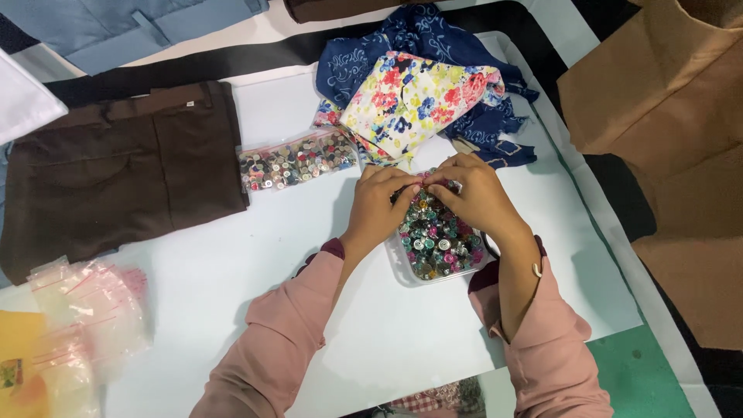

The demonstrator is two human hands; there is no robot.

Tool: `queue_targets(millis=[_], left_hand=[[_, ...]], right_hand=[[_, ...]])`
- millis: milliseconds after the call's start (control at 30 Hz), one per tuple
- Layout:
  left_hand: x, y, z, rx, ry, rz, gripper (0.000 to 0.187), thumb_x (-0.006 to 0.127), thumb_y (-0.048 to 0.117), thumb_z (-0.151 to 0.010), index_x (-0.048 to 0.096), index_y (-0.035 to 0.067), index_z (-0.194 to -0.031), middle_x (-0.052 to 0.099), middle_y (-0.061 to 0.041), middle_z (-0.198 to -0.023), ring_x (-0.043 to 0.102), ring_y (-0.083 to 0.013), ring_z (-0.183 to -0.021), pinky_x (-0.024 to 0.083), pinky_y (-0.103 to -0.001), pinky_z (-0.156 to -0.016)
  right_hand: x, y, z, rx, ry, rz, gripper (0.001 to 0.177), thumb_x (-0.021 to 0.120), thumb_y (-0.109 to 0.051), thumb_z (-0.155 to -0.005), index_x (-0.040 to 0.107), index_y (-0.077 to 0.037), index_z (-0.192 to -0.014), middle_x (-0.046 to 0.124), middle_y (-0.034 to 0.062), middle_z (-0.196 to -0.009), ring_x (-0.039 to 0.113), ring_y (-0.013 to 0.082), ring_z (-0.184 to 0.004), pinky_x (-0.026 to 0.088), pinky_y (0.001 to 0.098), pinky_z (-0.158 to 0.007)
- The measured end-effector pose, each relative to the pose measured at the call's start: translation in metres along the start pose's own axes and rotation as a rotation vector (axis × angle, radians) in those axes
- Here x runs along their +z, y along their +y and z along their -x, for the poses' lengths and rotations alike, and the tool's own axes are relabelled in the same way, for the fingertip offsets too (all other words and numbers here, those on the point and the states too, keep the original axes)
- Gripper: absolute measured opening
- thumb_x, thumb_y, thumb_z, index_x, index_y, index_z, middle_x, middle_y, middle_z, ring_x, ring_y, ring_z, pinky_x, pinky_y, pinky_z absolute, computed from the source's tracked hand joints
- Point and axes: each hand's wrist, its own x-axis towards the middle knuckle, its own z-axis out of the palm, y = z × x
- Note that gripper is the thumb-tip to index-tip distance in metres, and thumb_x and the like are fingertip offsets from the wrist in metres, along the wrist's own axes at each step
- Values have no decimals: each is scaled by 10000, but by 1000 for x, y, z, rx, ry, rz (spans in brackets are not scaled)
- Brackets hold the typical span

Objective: Sorting and bagging small decorative beads or buttons into plastic bags

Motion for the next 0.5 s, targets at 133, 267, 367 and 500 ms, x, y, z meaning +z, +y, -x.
queue_targets(millis=[133,267,367,500], left_hand=[[-1,3,1,6,-2,26,128,743,216,-943,807,196,-1053,738,4,-982,639,-227,-997,522,-362,-876],[-6,9,1,-13,18,84,162,716,186,-959,798,196,-1098,766,-25,-944,675,-258,-939,548,-373,-835],[-6,11,2,-32,52,122,176,694,175,-979,792,190,-1124,776,-39,-901,696,-260,-897,562,-367,-811],[-3,7,7,-62,95,168,183,680,151,-987,780,160,-1140,780,-78,-859,715,-289,-877,567,-393,-777]], right_hand=[[2,1,0,3,6,-12,101,788,-125,-859,806,-118,-958,718,125,-1007,654,360,-1031,516,479,-925],[10,8,-1,17,40,4,142,779,-144,-875,802,-130,-1014,711,105,-1001,656,327,-1007,528,439,-907],[14,6,-1,13,38,16,170,774,-147,-875,804,-133,-1042,703,100,-1003,651,321,-1002,530,424,-900],[12,-4,-1,28,21,16,176,785,-147,-857,813,-151,-1031,690,103,-1006,645,319,-998,530,427,-898]])
